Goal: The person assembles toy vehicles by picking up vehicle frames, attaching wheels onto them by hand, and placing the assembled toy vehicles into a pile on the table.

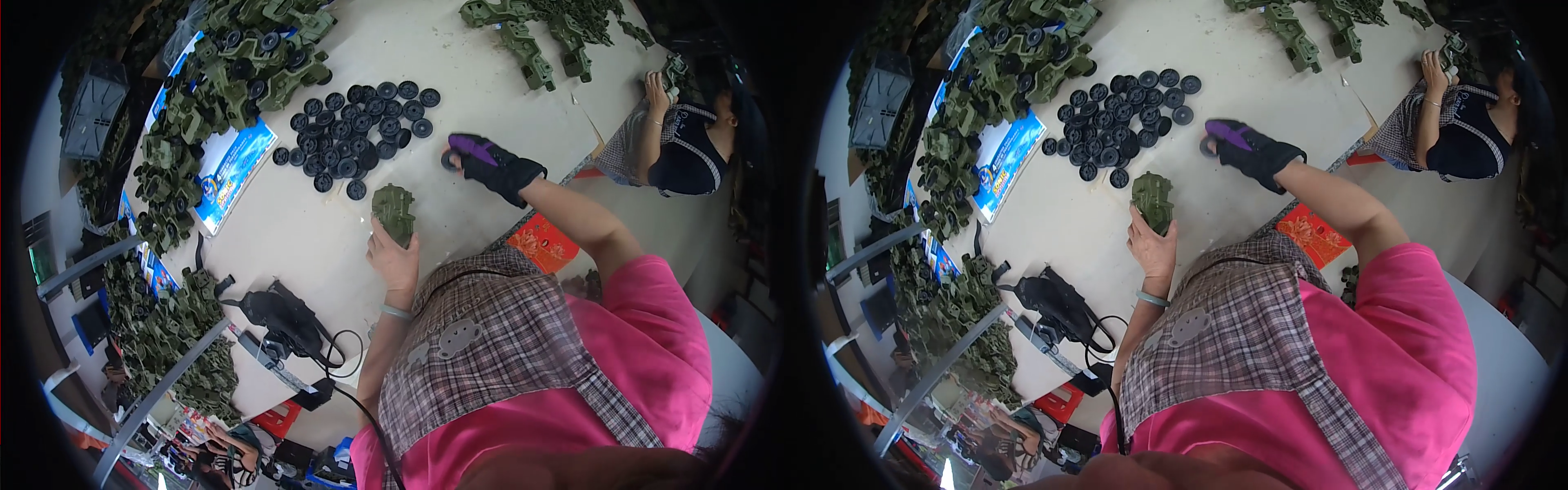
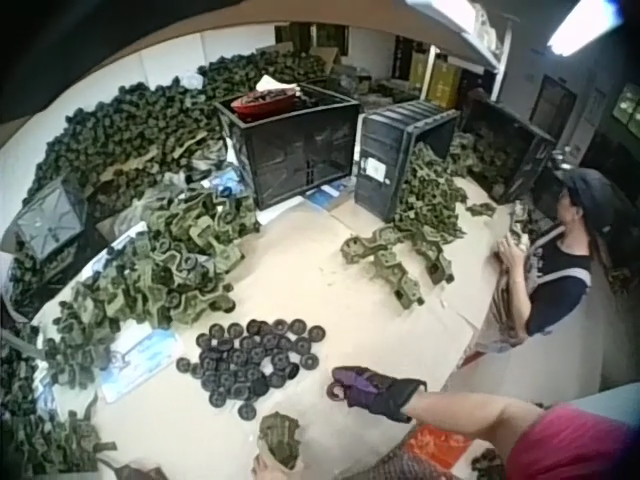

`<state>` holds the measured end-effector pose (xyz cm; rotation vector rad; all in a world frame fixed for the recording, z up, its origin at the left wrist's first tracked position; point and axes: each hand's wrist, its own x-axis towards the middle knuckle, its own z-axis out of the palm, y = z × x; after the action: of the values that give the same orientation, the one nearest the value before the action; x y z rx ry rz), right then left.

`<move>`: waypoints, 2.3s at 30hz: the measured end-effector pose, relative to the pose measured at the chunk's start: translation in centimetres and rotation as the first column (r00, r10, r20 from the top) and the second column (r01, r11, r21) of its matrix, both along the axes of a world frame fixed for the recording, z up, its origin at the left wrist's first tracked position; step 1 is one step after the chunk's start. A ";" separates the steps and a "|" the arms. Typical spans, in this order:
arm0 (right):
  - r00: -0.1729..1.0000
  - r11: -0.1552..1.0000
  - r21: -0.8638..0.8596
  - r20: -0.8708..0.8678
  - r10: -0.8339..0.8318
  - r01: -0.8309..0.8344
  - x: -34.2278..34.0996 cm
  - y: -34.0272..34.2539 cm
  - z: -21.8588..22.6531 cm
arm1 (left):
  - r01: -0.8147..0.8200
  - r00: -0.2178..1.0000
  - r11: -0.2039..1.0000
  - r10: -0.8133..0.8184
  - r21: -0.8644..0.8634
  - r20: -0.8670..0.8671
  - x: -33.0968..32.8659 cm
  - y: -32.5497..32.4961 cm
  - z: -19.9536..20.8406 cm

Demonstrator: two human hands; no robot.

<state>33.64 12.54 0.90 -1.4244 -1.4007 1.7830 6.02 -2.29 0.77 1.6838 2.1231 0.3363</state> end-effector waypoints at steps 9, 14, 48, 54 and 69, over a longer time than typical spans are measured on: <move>0.807 0.646 0.558 0.569 0.159 -0.521 -0.4 -5.4 -1.8 | -0.022 0.944 0.983 0.080 -0.182 0.321 0.2 -2.2 -0.9; 0.820 0.607 0.592 0.540 0.189 -0.530 -0.6 -5.6 -1.2 | -0.075 0.863 0.968 0.184 -0.240 0.470 -1.2 -3.6 -2.6; 0.774 0.439 0.652 0.603 0.195 -0.618 -14.9 -3.8 6.7 | 0.014 0.943 0.982 0.049 -0.186 0.329 -4.5 -4.0 -2.0; 0.634 0.084 0.660 0.669 0.387 -0.747 -22.3 -2.6 4.6 | 0.052 0.959 0.998 -0.036 -0.047 0.281 -4.4 -5.3 -5.1; 0.546 0.431 0.408 0.794 0.266 -0.804 -23.6 -0.9 4.1 | 0.193 0.934 0.863 -0.016 -0.467 0.357 -4.3 -4.4 -5.5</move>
<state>10.07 11.69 5.02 -1.0954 -2.8740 0.6454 1.70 -6.71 -4.73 1.3181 1.6665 0.0314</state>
